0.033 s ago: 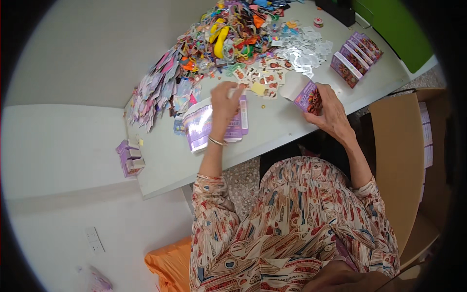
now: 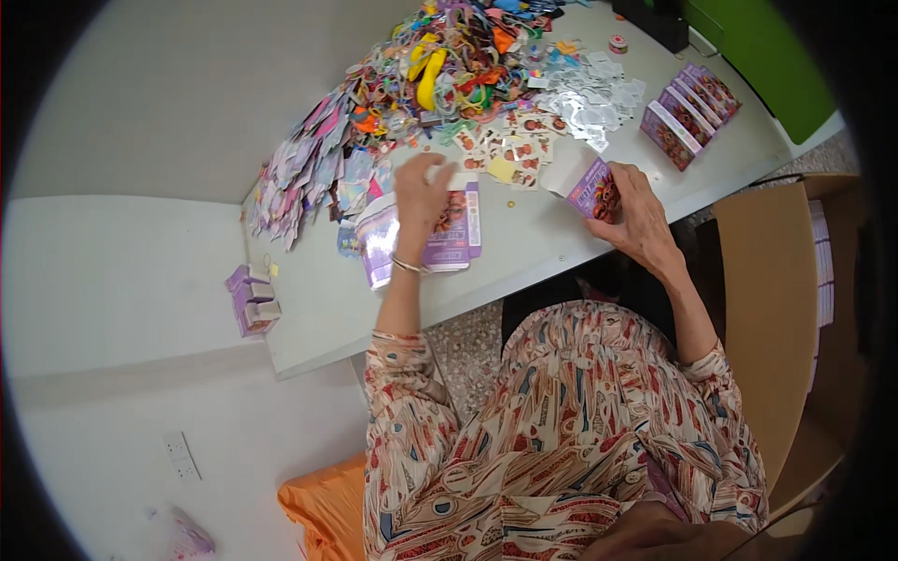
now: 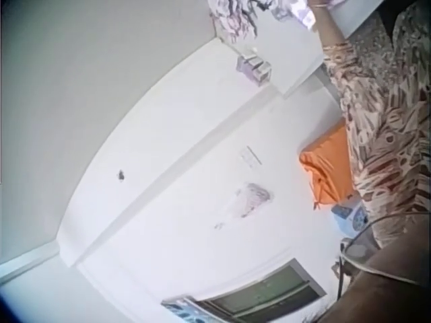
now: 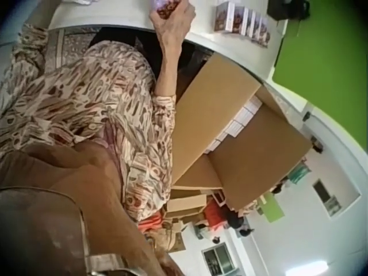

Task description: Packaging small toy figurines and instruction cards into individual plastic bags on a desk.

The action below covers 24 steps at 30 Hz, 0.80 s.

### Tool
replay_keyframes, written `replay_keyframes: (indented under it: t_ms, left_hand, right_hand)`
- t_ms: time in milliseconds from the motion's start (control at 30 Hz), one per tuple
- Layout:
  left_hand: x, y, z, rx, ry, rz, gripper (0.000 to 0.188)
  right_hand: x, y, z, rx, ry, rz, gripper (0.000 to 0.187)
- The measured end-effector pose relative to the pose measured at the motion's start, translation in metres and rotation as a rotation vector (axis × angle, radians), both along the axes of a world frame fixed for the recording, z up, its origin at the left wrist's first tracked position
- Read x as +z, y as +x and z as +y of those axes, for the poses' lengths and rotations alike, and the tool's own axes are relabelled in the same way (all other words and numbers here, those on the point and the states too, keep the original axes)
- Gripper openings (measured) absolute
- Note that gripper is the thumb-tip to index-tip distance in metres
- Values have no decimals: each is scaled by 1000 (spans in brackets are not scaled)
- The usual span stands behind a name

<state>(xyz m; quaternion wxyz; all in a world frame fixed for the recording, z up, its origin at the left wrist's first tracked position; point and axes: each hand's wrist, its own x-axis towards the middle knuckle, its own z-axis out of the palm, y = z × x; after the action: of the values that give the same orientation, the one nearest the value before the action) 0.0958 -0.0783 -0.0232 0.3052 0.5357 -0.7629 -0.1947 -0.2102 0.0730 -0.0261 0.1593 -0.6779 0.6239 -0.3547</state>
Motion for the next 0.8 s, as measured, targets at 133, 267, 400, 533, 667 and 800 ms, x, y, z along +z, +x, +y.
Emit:
replay_keyframes:
  t_ms: [133,267,400,533,667,800]
  left_hand:
    - [7,100,-58,208,3,-326,38]
    - [-2,140,-84,377,-3,-619,49]
    - [-16,136,-100,441,-26,-622,61]
    - [-27,137,-110,341,-178,-717,55]
    - [-18,124,-103,289,-138,-578,37]
    - [17,120,-80,384,-229,-401,25]
  right_hand:
    - [7,16,-1,48,67,47,74]
    - [5,22,-8,51,139,98,77]
    - [6,23,-11,63,166,175,79]
    - [4,25,-11,56,150,194,77]
    - [2,23,-11,50,127,188,78]
    - [4,24,-11,82,123,185,78]
